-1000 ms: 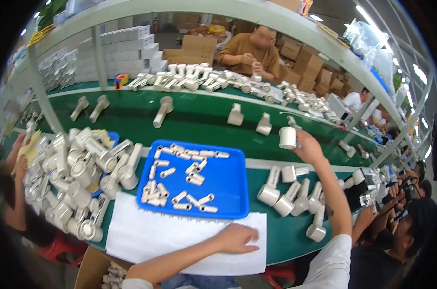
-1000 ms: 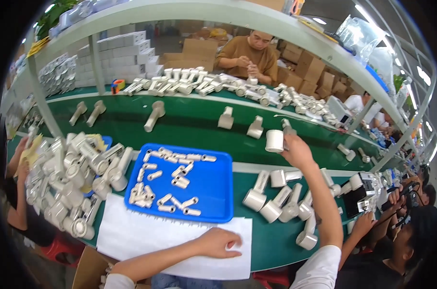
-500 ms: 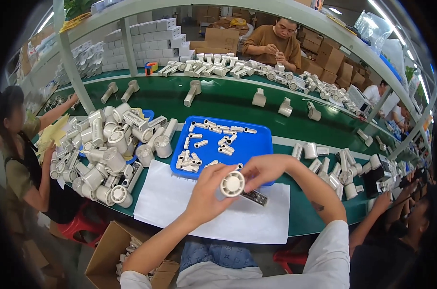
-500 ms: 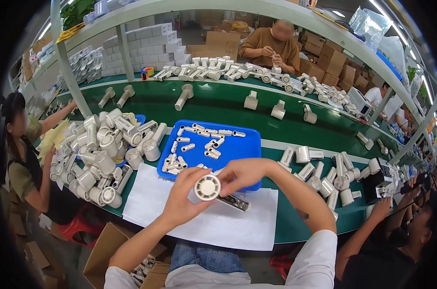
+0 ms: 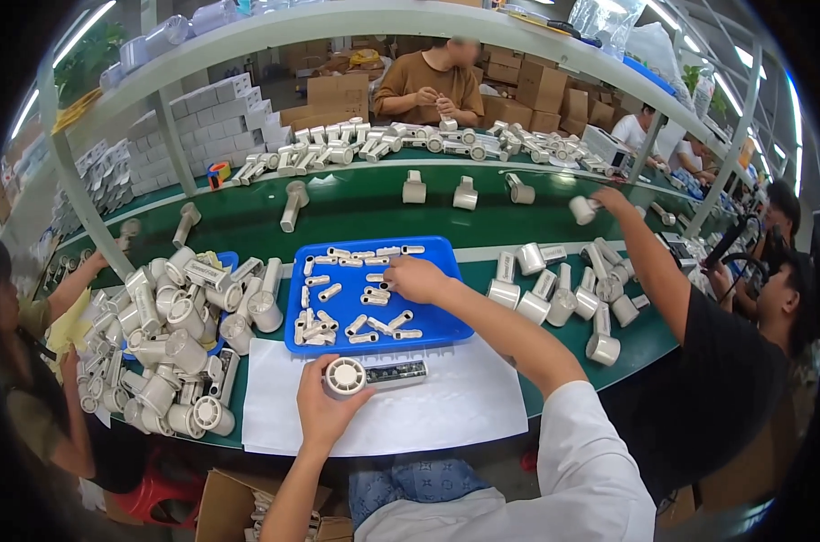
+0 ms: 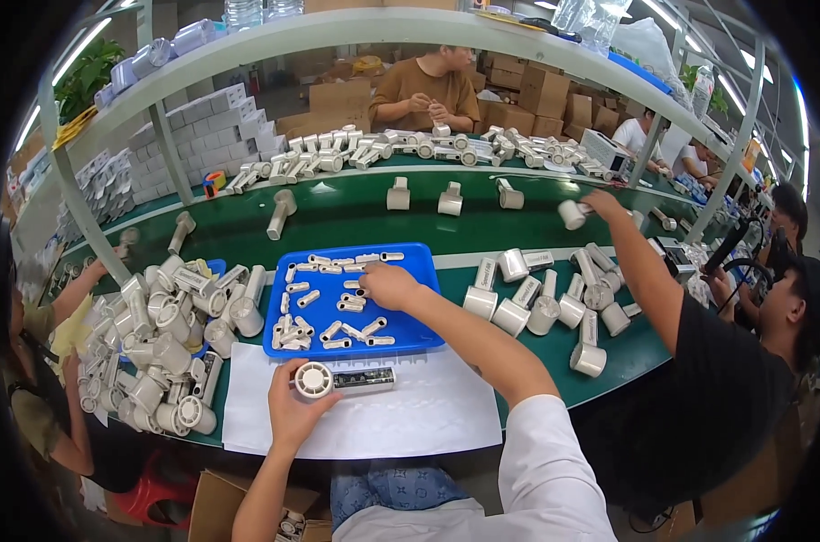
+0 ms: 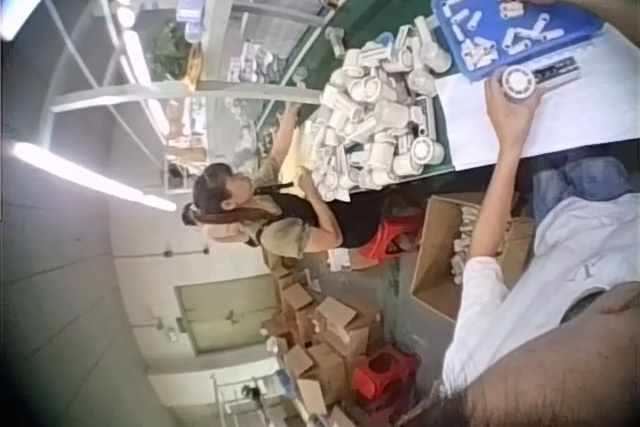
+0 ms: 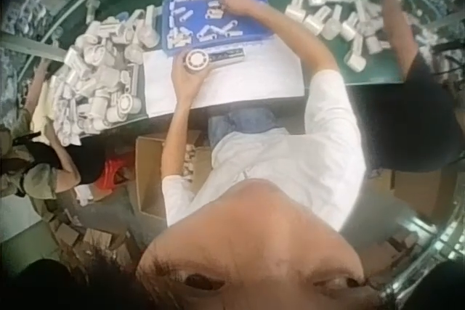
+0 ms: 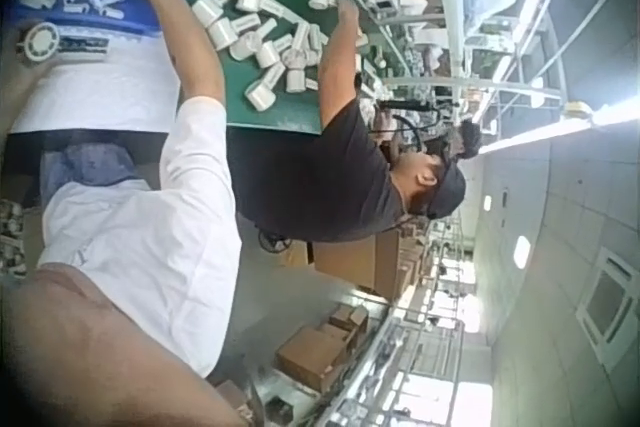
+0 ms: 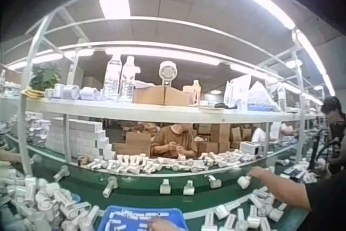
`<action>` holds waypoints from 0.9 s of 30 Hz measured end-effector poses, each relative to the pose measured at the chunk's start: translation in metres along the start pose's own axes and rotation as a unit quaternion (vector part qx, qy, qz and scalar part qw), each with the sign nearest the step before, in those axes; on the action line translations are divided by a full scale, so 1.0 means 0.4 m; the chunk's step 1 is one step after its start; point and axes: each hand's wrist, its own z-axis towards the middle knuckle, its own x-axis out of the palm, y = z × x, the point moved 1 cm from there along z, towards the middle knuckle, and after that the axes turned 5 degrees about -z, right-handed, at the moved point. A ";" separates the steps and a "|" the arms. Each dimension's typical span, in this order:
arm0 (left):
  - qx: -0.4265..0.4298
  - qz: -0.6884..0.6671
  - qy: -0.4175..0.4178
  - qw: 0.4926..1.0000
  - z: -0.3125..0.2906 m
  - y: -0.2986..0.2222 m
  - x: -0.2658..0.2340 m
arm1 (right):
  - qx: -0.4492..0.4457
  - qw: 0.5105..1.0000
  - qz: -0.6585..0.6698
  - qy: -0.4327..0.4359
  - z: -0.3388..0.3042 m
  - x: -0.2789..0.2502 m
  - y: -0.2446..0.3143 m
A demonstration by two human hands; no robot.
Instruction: The person assembles portable fans by attaching plastic cover pieces from a tray onto the fan bodies, peeling adhesive pads from a sheet to stick onto the bottom of the fans, and placing the fans onto the conveyor belt.
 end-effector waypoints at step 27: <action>0.096 0.084 0.188 0.974 0.089 -0.018 0.040 | -0.009 0.936 0.344 -0.072 -0.333 -0.117 0.175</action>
